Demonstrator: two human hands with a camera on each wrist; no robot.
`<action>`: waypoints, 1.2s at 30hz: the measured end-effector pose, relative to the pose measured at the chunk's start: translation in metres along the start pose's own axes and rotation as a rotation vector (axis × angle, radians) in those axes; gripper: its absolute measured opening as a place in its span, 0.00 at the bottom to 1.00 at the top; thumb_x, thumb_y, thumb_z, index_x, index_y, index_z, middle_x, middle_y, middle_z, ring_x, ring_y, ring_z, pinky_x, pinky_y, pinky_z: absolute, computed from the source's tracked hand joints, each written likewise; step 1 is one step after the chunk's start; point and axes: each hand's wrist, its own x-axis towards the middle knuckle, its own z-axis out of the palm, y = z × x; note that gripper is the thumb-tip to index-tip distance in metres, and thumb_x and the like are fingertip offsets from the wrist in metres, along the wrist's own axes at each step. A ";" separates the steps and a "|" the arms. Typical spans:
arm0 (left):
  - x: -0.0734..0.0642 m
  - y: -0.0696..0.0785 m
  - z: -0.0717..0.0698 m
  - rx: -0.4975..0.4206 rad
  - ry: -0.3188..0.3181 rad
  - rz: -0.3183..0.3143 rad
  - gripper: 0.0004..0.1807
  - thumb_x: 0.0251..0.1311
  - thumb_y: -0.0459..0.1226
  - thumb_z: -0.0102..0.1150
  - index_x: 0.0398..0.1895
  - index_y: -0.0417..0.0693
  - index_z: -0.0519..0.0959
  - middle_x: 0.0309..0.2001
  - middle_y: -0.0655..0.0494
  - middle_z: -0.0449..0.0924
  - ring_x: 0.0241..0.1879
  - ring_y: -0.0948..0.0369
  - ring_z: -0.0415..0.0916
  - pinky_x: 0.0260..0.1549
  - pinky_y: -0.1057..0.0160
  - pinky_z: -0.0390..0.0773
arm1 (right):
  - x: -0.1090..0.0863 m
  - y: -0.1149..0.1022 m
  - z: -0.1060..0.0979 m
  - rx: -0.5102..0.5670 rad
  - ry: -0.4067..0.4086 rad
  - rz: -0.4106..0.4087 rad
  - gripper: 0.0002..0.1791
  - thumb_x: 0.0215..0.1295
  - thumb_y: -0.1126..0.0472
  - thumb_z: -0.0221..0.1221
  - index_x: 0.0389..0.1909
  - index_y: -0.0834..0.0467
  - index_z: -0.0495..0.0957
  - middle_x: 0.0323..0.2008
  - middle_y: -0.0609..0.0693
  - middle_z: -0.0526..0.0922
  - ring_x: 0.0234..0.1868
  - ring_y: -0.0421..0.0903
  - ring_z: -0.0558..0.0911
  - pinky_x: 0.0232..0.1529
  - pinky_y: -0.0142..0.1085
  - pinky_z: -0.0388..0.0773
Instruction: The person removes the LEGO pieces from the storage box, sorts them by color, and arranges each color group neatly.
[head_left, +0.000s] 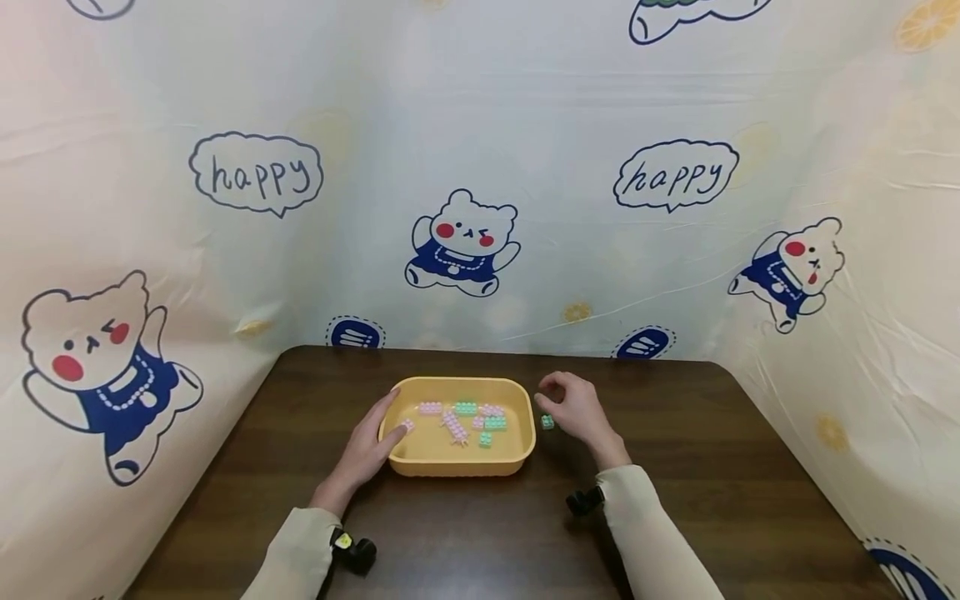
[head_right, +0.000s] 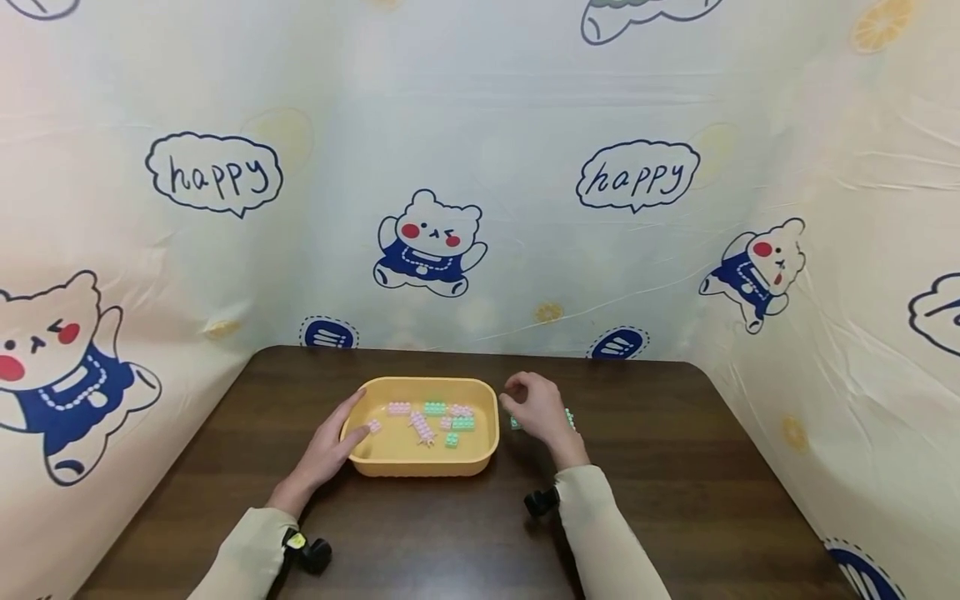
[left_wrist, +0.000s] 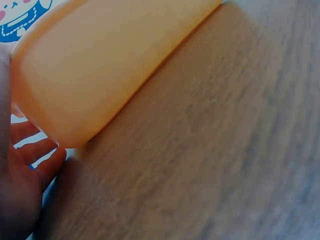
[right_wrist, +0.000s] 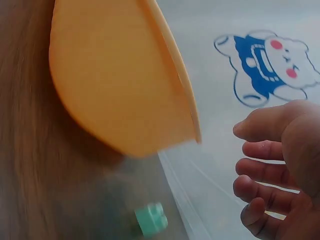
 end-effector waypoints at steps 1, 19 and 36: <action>0.000 0.000 0.000 0.001 0.003 0.003 0.38 0.66 0.46 0.55 0.77 0.55 0.53 0.75 0.44 0.53 0.73 0.42 0.52 0.68 0.35 0.54 | 0.002 -0.004 0.003 0.011 -0.006 -0.005 0.10 0.58 0.56 0.66 0.39 0.55 0.82 0.35 0.48 0.82 0.34 0.48 0.78 0.36 0.39 0.78; 0.002 0.001 -0.003 -0.006 0.002 0.030 0.37 0.67 0.45 0.55 0.76 0.52 0.54 0.75 0.41 0.54 0.73 0.41 0.53 0.68 0.35 0.54 | 0.037 -0.061 0.044 -0.023 -0.272 -0.068 0.14 0.60 0.55 0.64 0.44 0.56 0.83 0.39 0.47 0.83 0.36 0.43 0.77 0.38 0.37 0.78; 0.000 0.001 -0.003 -0.017 0.000 0.029 0.37 0.66 0.46 0.55 0.76 0.52 0.55 0.75 0.42 0.54 0.73 0.42 0.53 0.68 0.36 0.54 | 0.047 -0.073 0.078 -0.166 -0.461 -0.040 0.19 0.64 0.54 0.59 0.53 0.58 0.81 0.29 0.45 0.87 0.29 0.37 0.81 0.47 0.39 0.80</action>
